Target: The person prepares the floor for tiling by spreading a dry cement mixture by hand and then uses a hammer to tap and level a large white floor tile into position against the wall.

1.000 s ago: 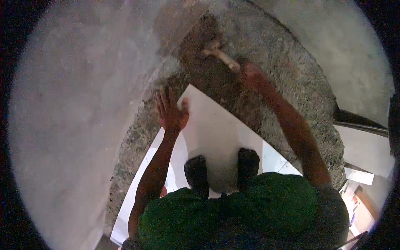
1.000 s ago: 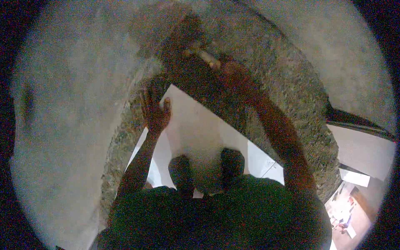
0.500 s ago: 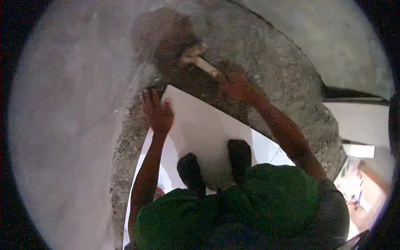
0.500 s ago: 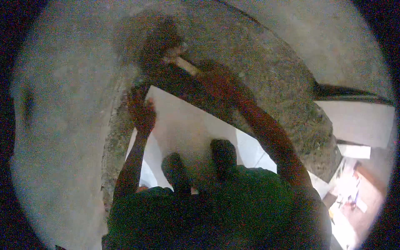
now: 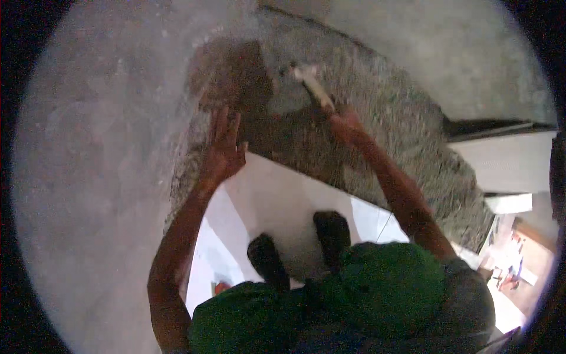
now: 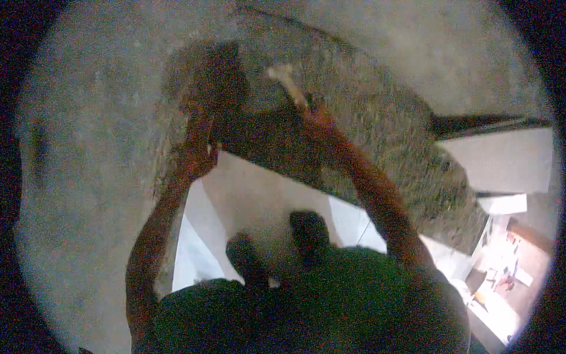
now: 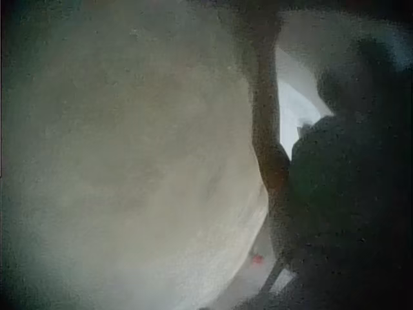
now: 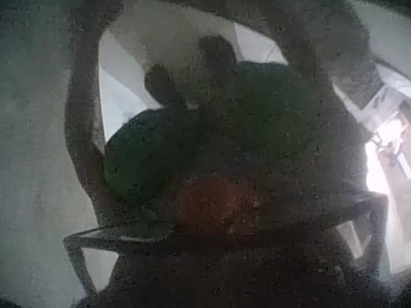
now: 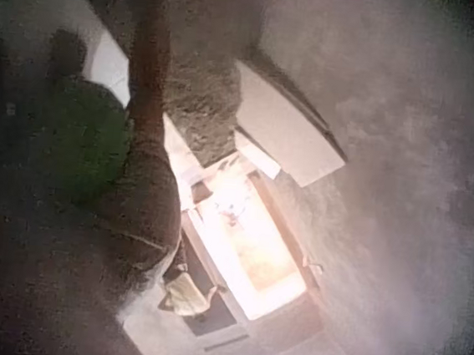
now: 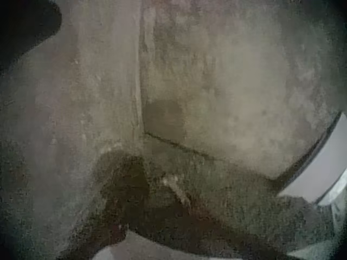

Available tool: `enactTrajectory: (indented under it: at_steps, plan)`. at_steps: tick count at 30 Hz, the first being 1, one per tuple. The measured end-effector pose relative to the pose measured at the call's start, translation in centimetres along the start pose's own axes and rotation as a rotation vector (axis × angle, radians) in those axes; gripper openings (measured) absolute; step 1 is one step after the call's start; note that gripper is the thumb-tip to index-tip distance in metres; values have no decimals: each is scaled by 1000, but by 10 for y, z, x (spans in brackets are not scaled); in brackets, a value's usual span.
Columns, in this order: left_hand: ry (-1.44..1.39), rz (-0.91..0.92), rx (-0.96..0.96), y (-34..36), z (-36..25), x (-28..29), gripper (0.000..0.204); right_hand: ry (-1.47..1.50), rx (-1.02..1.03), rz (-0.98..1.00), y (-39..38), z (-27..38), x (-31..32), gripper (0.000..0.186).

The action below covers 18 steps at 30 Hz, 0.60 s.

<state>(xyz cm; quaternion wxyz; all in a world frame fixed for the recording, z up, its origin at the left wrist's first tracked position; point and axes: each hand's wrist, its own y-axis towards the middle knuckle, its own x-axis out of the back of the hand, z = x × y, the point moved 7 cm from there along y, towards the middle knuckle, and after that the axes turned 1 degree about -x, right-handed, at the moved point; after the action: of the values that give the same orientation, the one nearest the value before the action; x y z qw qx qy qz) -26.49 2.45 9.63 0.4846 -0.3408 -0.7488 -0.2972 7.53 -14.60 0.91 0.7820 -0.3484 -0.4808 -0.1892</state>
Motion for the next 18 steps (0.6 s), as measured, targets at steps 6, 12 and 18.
enactTrajectory:
  at_steps: [6,12,18]
  plan:
    - [44,321,-79,12,-1,19,78,654,259,-32,-59,132,147,84]
    - [20,250,-32,67,3,-62,79,238,357,-333,24,108,67,88]
    - [-23,-46,222,59,-73,-132,81,434,68,148,-3,86,76,85]
